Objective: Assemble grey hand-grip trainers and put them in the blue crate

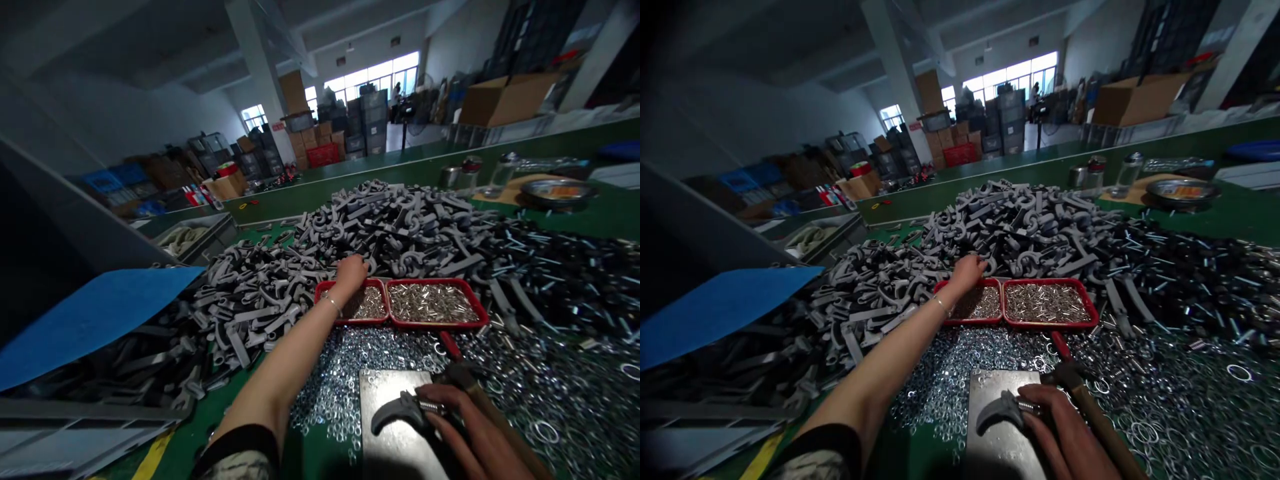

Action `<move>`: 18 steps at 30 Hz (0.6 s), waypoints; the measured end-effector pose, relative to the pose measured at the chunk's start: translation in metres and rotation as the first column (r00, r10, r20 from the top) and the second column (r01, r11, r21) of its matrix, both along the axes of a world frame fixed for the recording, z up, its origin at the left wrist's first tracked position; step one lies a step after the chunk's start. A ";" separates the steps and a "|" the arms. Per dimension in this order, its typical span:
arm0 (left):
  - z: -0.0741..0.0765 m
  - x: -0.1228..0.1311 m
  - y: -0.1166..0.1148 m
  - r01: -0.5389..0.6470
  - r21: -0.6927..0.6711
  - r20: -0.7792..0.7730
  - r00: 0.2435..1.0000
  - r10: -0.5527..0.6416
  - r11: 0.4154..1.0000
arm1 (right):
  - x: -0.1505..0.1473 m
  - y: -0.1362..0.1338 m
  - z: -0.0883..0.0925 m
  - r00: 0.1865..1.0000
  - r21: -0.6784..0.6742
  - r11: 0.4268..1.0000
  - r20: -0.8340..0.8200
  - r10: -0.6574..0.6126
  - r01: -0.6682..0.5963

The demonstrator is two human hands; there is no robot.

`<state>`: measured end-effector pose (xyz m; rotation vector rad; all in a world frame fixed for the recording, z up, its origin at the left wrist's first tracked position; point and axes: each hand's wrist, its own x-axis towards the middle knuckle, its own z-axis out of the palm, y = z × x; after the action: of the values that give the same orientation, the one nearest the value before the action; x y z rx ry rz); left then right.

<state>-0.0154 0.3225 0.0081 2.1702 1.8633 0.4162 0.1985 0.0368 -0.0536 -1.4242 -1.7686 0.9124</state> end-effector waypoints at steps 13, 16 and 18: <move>0.009 -0.003 -0.010 -0.104 0.140 -0.133 0.983 0.122 0.985 | -0.011 -0.002 0.002 0.704 -0.394 0.915 -0.627 -0.335 0.085; 0.041 -0.040 -0.044 -0.055 0.248 -0.154 0.983 0.095 0.967 | -0.005 -0.011 0.013 0.525 -0.518 0.855 -0.734 -0.429 -0.025; 0.058 -0.065 -0.077 0.071 0.341 -0.175 0.985 -0.011 0.938 | 0.003 -0.027 0.016 0.422 -0.609 0.786 -0.744 -0.518 -0.108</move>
<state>-0.0805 0.2456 0.0660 2.5410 1.9515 0.6080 0.2018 0.0100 -0.0375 -1.0597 -0.4388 1.7418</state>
